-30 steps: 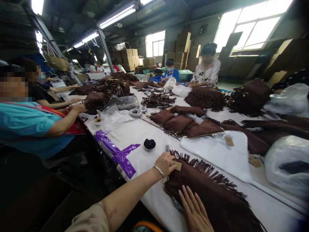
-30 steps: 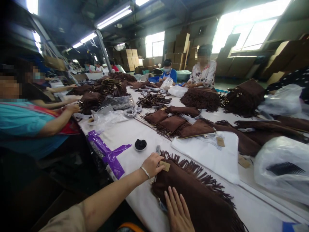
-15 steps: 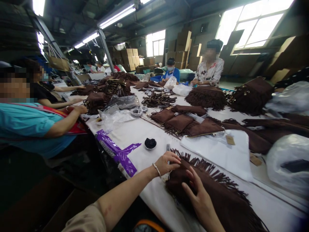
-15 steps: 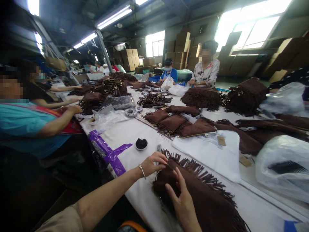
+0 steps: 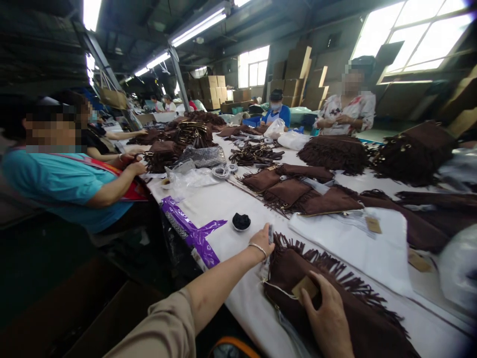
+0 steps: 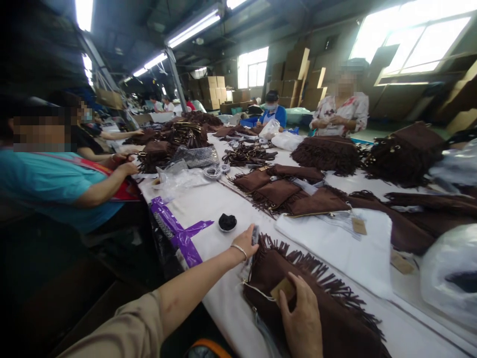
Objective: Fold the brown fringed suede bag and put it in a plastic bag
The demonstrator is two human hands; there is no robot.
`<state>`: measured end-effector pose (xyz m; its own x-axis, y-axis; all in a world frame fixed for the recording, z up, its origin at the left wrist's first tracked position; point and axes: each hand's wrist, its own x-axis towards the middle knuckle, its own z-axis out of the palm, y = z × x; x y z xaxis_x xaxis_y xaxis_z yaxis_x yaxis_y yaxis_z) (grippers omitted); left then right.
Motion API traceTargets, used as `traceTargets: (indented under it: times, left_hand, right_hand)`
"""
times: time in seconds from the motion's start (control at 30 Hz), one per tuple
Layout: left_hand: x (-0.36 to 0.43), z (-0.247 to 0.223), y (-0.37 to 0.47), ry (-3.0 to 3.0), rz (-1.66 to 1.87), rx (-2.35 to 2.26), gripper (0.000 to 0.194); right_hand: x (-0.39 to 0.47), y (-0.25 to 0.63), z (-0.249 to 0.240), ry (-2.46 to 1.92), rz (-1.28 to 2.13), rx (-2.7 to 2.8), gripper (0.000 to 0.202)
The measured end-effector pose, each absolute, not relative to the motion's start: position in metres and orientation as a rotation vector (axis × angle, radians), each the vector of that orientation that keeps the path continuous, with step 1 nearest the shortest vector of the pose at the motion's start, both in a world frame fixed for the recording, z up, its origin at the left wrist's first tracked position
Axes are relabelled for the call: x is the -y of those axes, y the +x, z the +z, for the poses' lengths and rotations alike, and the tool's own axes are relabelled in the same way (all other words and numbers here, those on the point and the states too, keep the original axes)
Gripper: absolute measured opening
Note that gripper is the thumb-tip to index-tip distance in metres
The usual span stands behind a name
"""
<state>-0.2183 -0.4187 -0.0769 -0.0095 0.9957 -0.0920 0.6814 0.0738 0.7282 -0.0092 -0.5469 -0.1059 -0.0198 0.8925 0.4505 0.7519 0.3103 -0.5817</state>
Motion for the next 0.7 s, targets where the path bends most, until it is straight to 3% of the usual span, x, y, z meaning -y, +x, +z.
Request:
traceTargets:
  times: [0.23,0.43,0.57,0.7]
  left_hand:
    - [0.435,-0.058,-0.264,1.420,0.939,-1.730,0.079]
    - [0.529,-0.046,-0.333,1.173,1.111,-1.655,0.038]
    - [0.595,-0.030,-0.361,1.138,0.952,-1.422,0.043]
    - [0.628,-0.009,-0.373,1.111,0.440,-0.942,0.076]
  right_hand:
    - [0.547,0.004,-0.110,-1.267,-0.055,2.396,0.035]
    - [0.552,0.014,-0.112,-1.279,-0.086,2.501,0.056]
    - [0.549,0.017,-0.119,-1.266,-0.045,2.466,0.044]
    - [0.543,0.018,-0.130,-1.239,-0.005,2.433,0.037]
